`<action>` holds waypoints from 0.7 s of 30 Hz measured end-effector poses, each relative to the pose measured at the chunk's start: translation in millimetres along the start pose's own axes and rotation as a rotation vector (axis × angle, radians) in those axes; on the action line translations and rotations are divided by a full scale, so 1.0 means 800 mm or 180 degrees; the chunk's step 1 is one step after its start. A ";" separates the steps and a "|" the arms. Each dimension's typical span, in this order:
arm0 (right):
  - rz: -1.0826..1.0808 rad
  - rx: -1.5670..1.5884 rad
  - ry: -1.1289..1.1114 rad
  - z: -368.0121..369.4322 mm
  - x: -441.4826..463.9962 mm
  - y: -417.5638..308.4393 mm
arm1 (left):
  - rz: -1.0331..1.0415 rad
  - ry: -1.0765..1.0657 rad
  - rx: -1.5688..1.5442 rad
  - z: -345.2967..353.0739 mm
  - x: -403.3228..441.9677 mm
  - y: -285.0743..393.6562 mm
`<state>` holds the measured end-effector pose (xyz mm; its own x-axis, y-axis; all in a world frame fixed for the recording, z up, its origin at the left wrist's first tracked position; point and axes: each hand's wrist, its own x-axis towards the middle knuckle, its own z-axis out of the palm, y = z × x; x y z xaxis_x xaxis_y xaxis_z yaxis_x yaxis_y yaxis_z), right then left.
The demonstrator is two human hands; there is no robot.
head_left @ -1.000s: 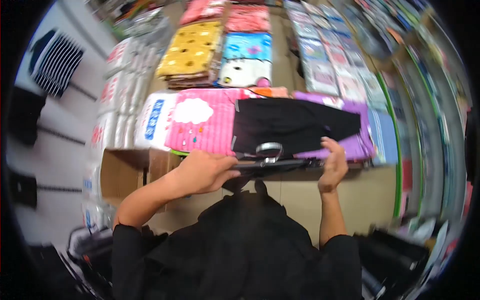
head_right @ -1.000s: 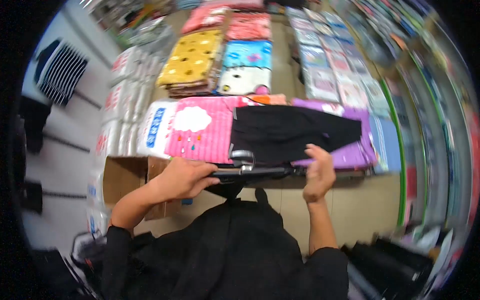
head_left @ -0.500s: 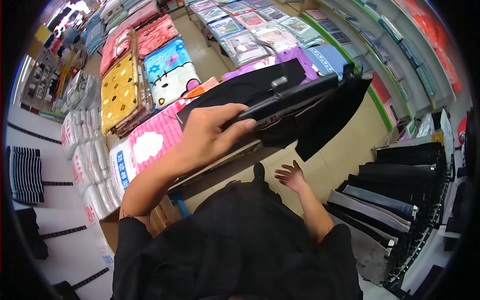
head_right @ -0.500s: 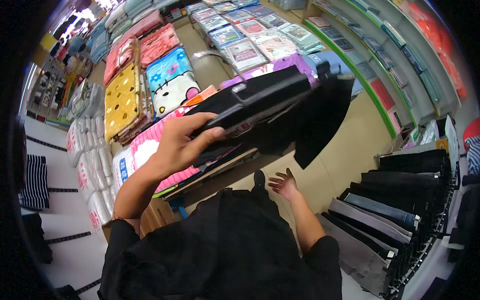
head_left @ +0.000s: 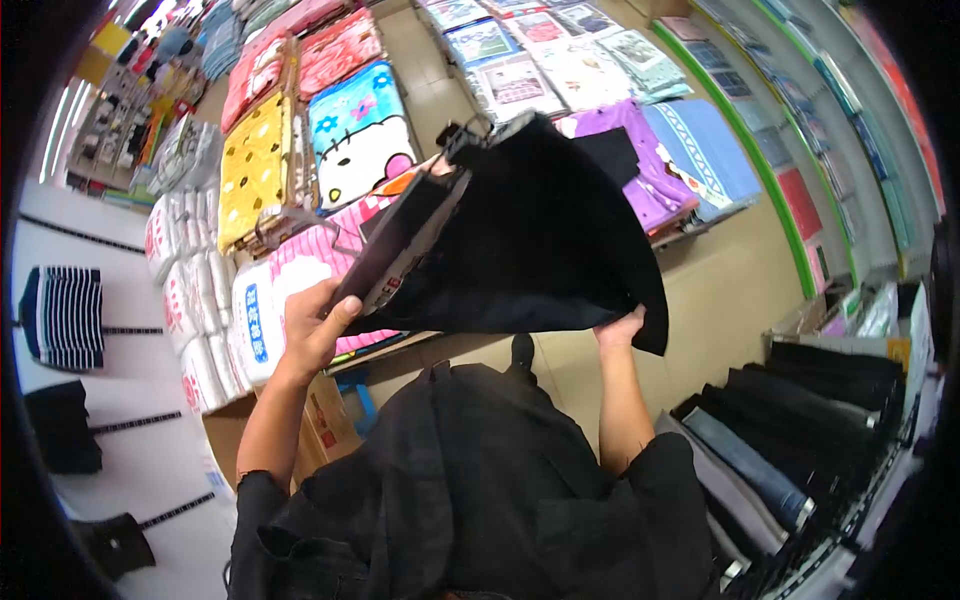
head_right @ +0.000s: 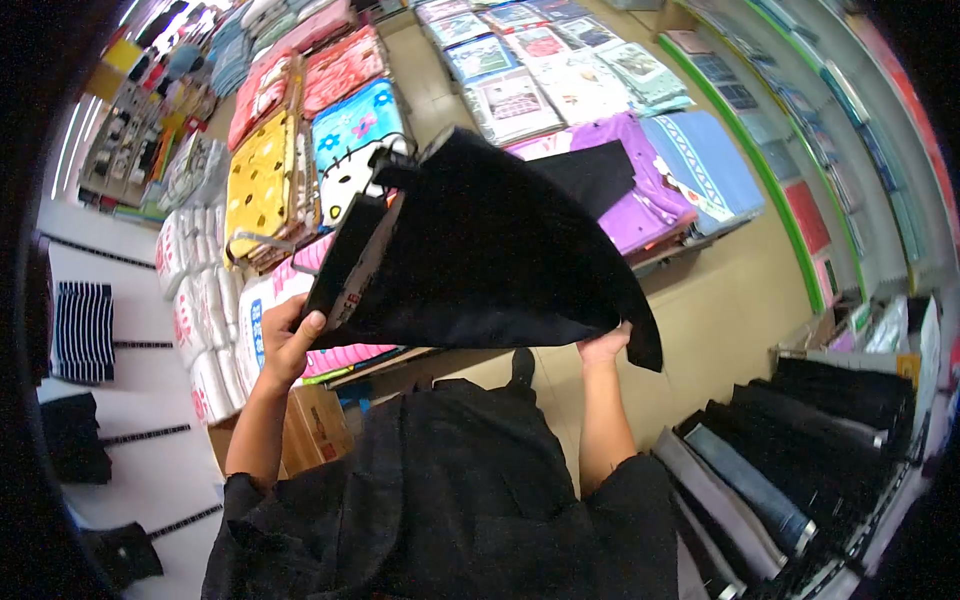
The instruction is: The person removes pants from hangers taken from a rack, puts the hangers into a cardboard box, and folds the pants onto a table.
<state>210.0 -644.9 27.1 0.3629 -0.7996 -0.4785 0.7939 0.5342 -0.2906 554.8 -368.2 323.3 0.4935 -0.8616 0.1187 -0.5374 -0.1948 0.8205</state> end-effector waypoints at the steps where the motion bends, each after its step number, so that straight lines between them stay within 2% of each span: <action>1: 0.0012 0.0051 0.0289 0.006 0.006 0.002 | -0.0017 -0.0041 0.0145 -0.005 -0.006 -0.009; 4: 0.0248 0.0237 0.0275 -0.009 0.033 0.011 | -0.0164 -0.0237 0.0001 -0.003 -0.015 -0.005; 5: 0.0334 0.0295 0.0659 -0.013 0.040 0.016 | -0.0080 -0.0349 0.0124 -0.002 -0.016 -0.013; 8: 0.0519 -0.0036 0.1175 -0.019 0.057 0.028 | 0.0241 -0.0743 0.0561 0.000 -0.012 -0.026; 11: 0.0386 -0.1054 0.0258 -0.043 0.083 0.041 | 0.0171 -0.1004 0.0276 0.009 -0.004 -0.027; 12: 0.0241 -0.1452 -0.0085 -0.047 0.092 0.047 | 0.0651 -0.0929 0.0465 0.015 0.002 -0.050; 13: 0.0201 -0.1707 -0.0220 -0.049 0.102 0.051 | 0.0801 -0.0948 0.0432 0.016 0.005 -0.063; 17: 0.0243 -0.2160 -0.0143 -0.038 0.140 0.041 | 0.0977 -0.1101 0.0428 0.026 0.025 -0.108; 21: 0.0046 -0.2385 0.0172 -0.013 0.166 -0.027 | 0.0794 -0.1267 -0.0144 0.022 0.070 -0.131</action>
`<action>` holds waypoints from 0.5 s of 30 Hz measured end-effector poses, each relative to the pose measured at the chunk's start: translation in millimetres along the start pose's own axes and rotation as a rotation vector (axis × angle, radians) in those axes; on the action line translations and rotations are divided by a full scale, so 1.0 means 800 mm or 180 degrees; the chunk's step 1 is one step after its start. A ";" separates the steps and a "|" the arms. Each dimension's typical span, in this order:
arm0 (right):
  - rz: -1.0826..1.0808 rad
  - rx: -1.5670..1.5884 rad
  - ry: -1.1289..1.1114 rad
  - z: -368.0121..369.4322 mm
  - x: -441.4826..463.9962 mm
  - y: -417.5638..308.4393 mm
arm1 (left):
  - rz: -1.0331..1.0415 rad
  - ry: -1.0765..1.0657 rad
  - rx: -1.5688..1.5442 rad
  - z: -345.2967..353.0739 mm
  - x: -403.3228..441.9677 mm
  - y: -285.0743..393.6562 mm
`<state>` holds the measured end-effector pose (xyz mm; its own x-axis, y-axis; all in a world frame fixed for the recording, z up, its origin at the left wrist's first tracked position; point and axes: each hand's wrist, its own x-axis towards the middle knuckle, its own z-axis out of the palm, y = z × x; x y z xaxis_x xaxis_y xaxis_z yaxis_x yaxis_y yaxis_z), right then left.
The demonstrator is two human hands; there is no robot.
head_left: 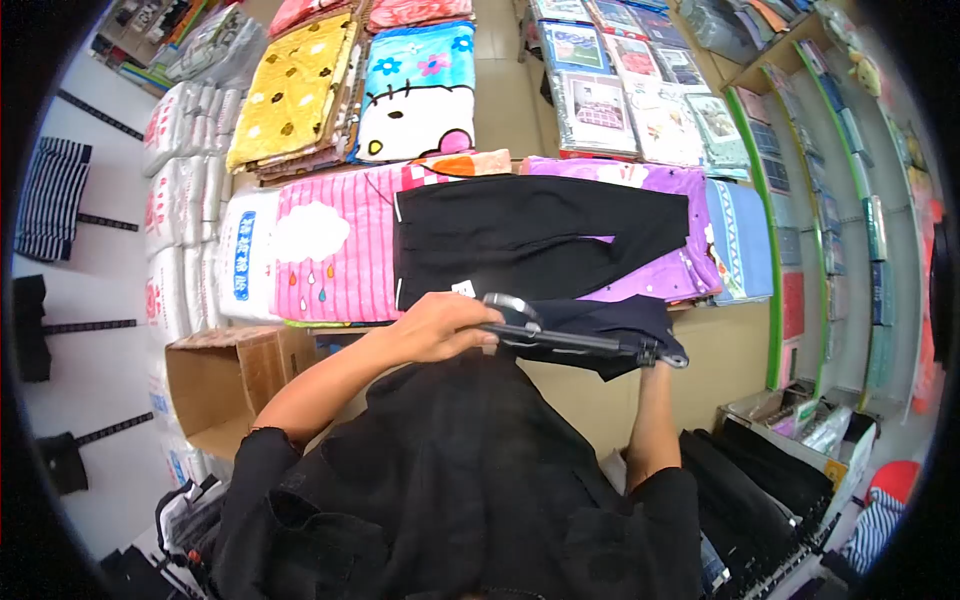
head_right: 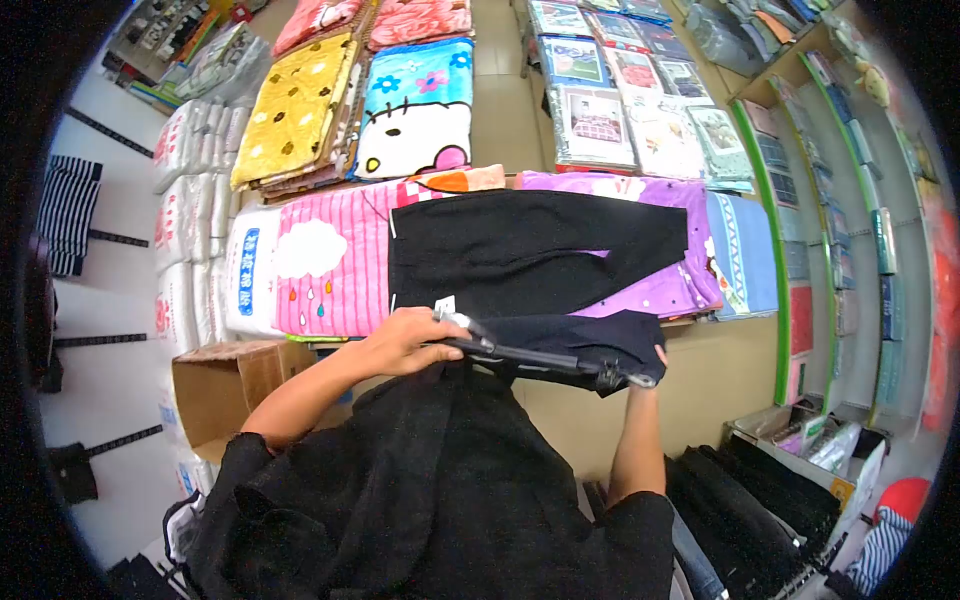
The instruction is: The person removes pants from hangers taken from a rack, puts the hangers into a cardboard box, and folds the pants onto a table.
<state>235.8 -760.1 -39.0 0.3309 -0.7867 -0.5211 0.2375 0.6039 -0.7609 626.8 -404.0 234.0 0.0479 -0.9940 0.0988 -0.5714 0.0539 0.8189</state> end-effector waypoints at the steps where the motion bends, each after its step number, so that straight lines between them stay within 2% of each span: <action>1: -0.0089 -0.0008 0.0104 -0.006 0.008 -0.029 | 0.0006 0.0100 -0.0243 0.001 0.009 -0.015; 3: -0.0421 0.0028 0.0303 -0.006 0.013 -0.101 | 0.0019 0.0185 -0.0574 -0.005 0.032 -0.039; 5: -0.0753 0.0004 0.0434 0.042 0.019 -0.183 | 0.0029 0.0417 -0.0980 -0.008 0.058 -0.058; 7: -0.0792 -0.0222 0.0028 0.051 0.040 -0.254 | -0.0321 0.0380 -0.1378 -0.017 0.088 -0.067; 9: -0.0762 -0.0281 0.0503 0.096 0.048 -0.305 | -0.0580 0.0498 -0.1739 -0.016 0.107 -0.084; 11: -0.0733 -0.0410 0.0567 0.132 0.067 -0.327 | -0.0973 0.0617 -0.2146 -0.015 0.121 -0.098; 12: -0.0705 -0.0477 0.0596 0.147 0.082 -0.328 | -0.0871 0.0851 -0.2546 -0.006 0.124 -0.112; 15: -0.0517 -0.0729 0.0696 0.203 0.128 -0.288 | -0.1243 0.1139 -0.3021 0.009 0.112 -0.169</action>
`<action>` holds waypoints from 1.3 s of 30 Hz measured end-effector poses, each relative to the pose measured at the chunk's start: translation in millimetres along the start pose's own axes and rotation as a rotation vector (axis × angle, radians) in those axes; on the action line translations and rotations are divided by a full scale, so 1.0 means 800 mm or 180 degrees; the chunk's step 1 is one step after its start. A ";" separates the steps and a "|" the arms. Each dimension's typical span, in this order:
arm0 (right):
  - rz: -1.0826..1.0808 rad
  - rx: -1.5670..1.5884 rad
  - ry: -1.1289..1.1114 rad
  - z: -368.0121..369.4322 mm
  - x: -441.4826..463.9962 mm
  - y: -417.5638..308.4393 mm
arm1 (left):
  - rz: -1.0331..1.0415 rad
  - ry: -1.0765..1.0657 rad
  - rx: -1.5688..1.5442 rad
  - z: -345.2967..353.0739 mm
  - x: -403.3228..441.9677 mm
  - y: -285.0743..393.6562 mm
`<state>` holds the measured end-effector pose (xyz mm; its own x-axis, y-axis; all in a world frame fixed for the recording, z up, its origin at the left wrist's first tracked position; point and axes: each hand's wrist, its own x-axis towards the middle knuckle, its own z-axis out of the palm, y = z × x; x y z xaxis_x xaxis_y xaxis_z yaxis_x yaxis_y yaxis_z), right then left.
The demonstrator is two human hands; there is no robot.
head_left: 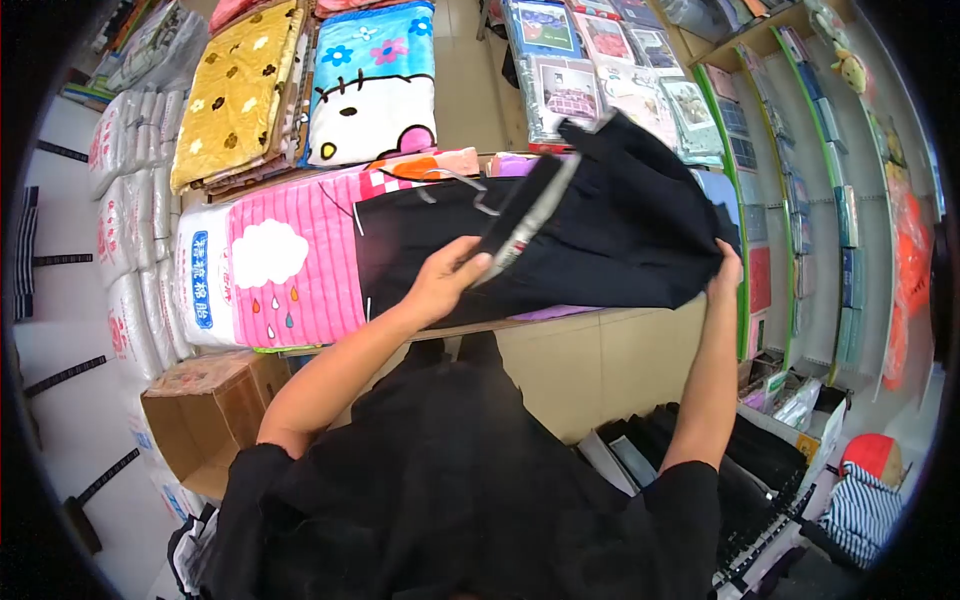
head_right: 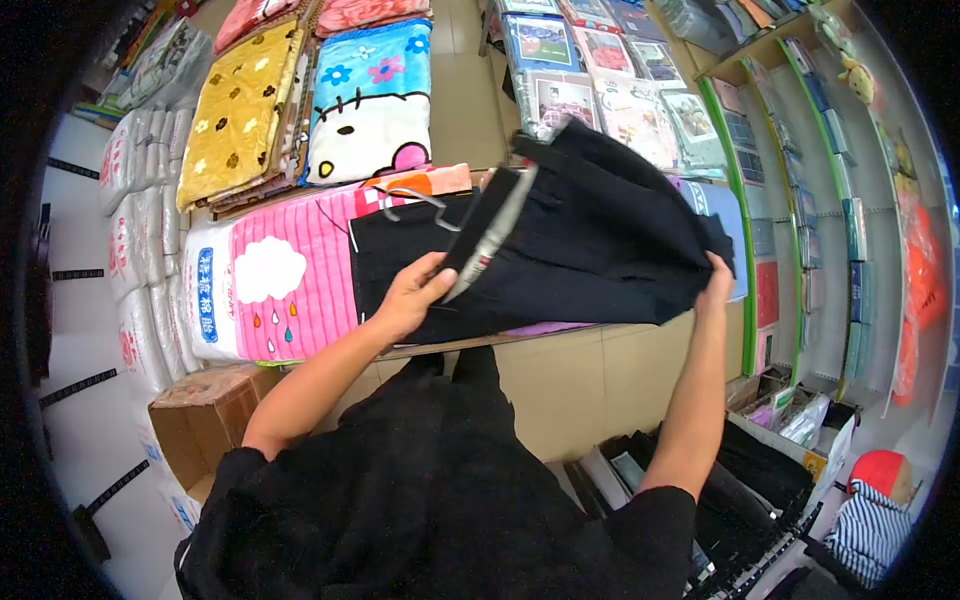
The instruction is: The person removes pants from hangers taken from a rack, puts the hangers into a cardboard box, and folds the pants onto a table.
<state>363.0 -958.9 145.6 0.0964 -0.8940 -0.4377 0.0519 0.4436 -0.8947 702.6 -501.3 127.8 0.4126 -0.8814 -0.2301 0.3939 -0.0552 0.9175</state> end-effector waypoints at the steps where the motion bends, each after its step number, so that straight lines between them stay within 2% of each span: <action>1: 0.0024 -0.0116 -0.0024 0.028 0.005 0.025 | -0.0149 0.0200 -0.0192 -0.010 0.000 -0.008; 2: 0.0047 -0.0227 -0.0057 0.054 0.019 0.053 | -0.0291 0.0406 -0.0380 -0.020 -0.001 -0.015; 4: 0.0454 -0.0256 -0.0428 0.069 0.086 0.151 | -0.0524 0.1104 -0.0273 -0.060 0.000 -0.091; 6: 0.1125 -0.1300 -0.0114 0.123 0.079 0.219 | -0.0740 0.1186 -0.0628 -0.080 -0.002 -0.111; 8: 0.1687 -0.1202 -0.0615 0.135 0.081 0.305 | -0.0797 0.1577 -0.0609 -0.098 0.000 -0.153; 10: 0.1972 -0.1475 -0.0390 0.172 0.047 0.347 | -0.1000 0.1898 -0.0480 -0.120 0.004 -0.195; 11: 0.1877 -0.1539 -0.0604 0.174 0.036 0.370 | -0.1129 0.2037 -0.0475 -0.129 0.004 -0.208; 13: 0.1658 -0.1717 -0.0806 0.190 -0.006 0.391 | -0.1339 0.2294 -0.0723 -0.142 0.004 -0.219; 16: 0.1640 -0.1760 -0.1458 0.176 -0.048 0.403 | -0.1630 0.2571 -0.0820 -0.177 -0.006 -0.244; 18: 0.1817 -0.2145 -0.1701 0.166 -0.077 0.388 | -0.1690 0.2772 -0.0929 -0.191 -0.010 -0.253; 23: 0.1927 -0.2543 -0.1667 0.110 -0.111 0.393 | -0.1960 0.3064 -0.1116 -0.225 -0.043 -0.280; 26: 0.1934 -0.2711 -0.1590 0.096 -0.124 0.395 | -0.2023 0.2839 -0.1041 -0.249 -0.065 -0.288; 30: 0.1694 -0.2977 -0.1786 0.107 -0.137 0.400 | -0.1891 0.3046 -0.0618 -0.253 -0.067 -0.294; 31: 0.1604 -0.3071 -0.1880 0.116 -0.144 0.402 | -0.1423 0.3115 -0.0017 -0.268 -0.070 -0.341; 34: 0.1219 -0.3163 -0.2314 0.152 -0.156 0.422 | -0.0863 0.2799 0.1651 -0.254 -0.066 -0.342; 35: 0.1075 -0.3156 -0.2488 0.170 -0.158 0.432 | -0.1255 0.2747 0.1864 -0.224 -0.057 -0.285; 38: 0.0332 -0.3554 -0.2883 0.275 -0.187 0.420 | -0.0473 0.2751 0.2759 -0.205 -0.063 -0.320; 39: -0.0039 -0.3478 -0.3090 0.297 -0.180 0.436 | -0.0704 0.2666 0.2883 -0.192 -0.064 -0.301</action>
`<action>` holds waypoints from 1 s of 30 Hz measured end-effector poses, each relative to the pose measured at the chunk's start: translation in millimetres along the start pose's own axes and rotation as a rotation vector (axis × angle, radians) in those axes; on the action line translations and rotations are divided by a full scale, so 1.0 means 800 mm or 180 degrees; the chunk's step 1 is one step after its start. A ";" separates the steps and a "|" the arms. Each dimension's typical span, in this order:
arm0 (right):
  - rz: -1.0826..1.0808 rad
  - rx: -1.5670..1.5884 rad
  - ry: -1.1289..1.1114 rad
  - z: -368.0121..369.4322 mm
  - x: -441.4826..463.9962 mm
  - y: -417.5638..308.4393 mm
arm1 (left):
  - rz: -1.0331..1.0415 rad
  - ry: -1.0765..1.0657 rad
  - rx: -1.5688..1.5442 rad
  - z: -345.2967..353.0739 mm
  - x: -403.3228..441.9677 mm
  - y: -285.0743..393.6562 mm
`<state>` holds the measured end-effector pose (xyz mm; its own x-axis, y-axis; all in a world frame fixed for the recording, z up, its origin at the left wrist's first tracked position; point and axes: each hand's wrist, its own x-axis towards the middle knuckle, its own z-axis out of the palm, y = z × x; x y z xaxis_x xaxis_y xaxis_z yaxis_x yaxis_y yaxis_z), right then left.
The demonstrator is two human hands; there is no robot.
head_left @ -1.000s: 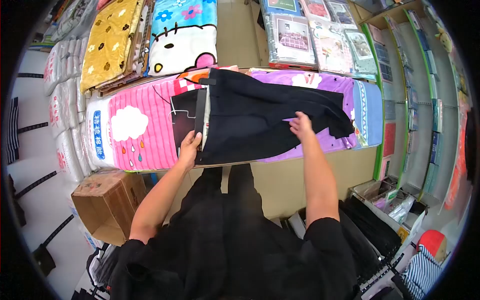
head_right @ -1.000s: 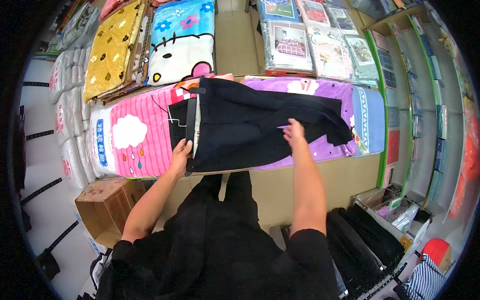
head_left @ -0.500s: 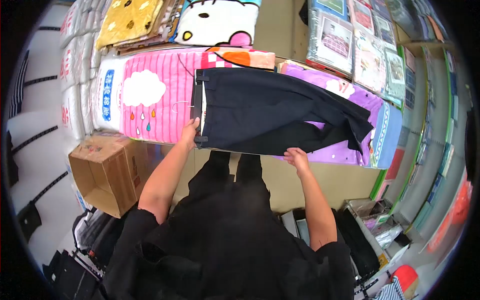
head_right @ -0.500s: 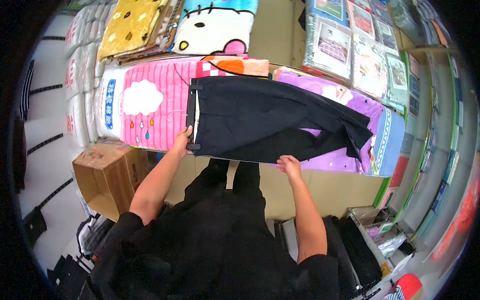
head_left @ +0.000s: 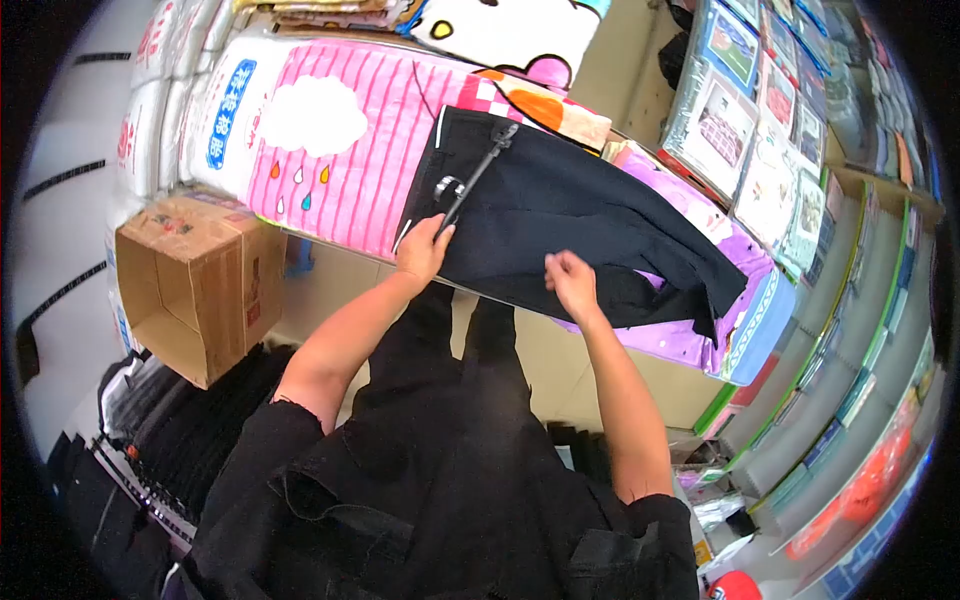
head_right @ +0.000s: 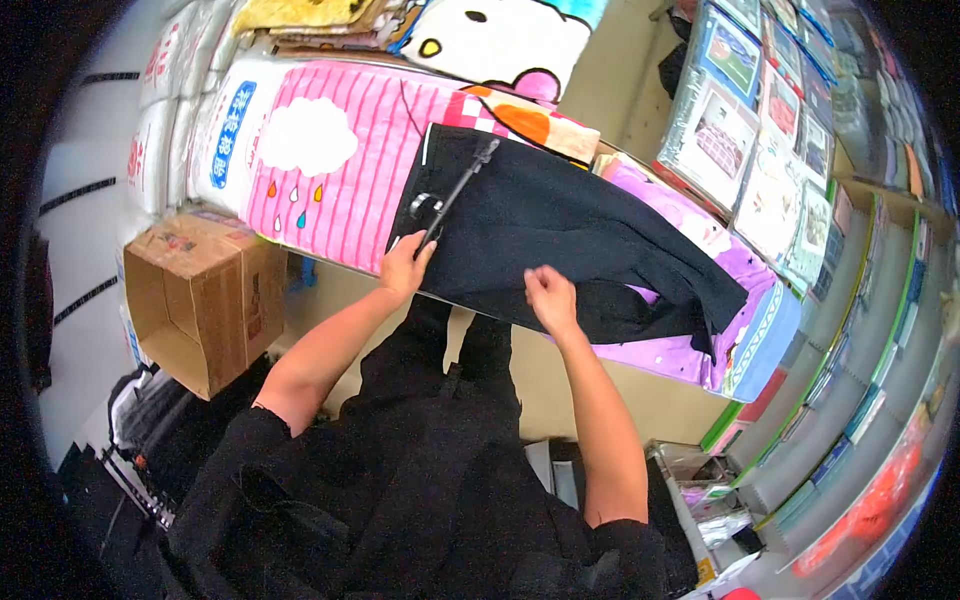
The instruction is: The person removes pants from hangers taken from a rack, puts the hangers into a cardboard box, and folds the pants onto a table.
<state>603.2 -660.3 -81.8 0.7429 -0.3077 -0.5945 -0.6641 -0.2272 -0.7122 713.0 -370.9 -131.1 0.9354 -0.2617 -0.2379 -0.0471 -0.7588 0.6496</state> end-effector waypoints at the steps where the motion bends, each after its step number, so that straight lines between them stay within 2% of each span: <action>1: -0.0022 -0.0029 0.0009 0.005 0.019 -0.035 | 0.0046 0.0005 0.0059 -0.003 -0.006 0.007; 3: -0.0117 -0.0038 0.0048 0.012 0.063 -0.079 | 0.0138 0.0008 0.0172 -0.003 -0.016 0.011; 7: 0.0399 -0.0132 0.0059 0.021 0.127 -0.143 | 0.0593 0.0177 0.0328 -0.005 -0.030 0.011; 12: 0.0729 -0.0766 -0.0021 0.029 0.173 -0.125 | 0.1063 0.0492 0.0123 0.000 -0.044 -0.001; 17: 0.0928 -0.0553 -0.0227 0.032 0.160 -0.146 | 0.0958 0.0573 0.0141 -0.001 -0.049 -0.013; 22: 0.0466 -0.0908 -0.0037 0.054 0.180 -0.150 | 0.0865 0.0652 -0.0004 -0.002 -0.043 -0.020; 30: -0.0010 -0.1638 -0.0010 0.113 0.170 -0.191 | 0.0156 -0.0064 0.0026 -0.028 -0.036 -0.040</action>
<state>813.5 -583.8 -88.1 0.7447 -0.3036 -0.5944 -0.6167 -0.6536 -0.4387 695.5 -325.8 -128.7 0.9246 -0.3106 -0.2205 -0.0956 -0.7496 0.6550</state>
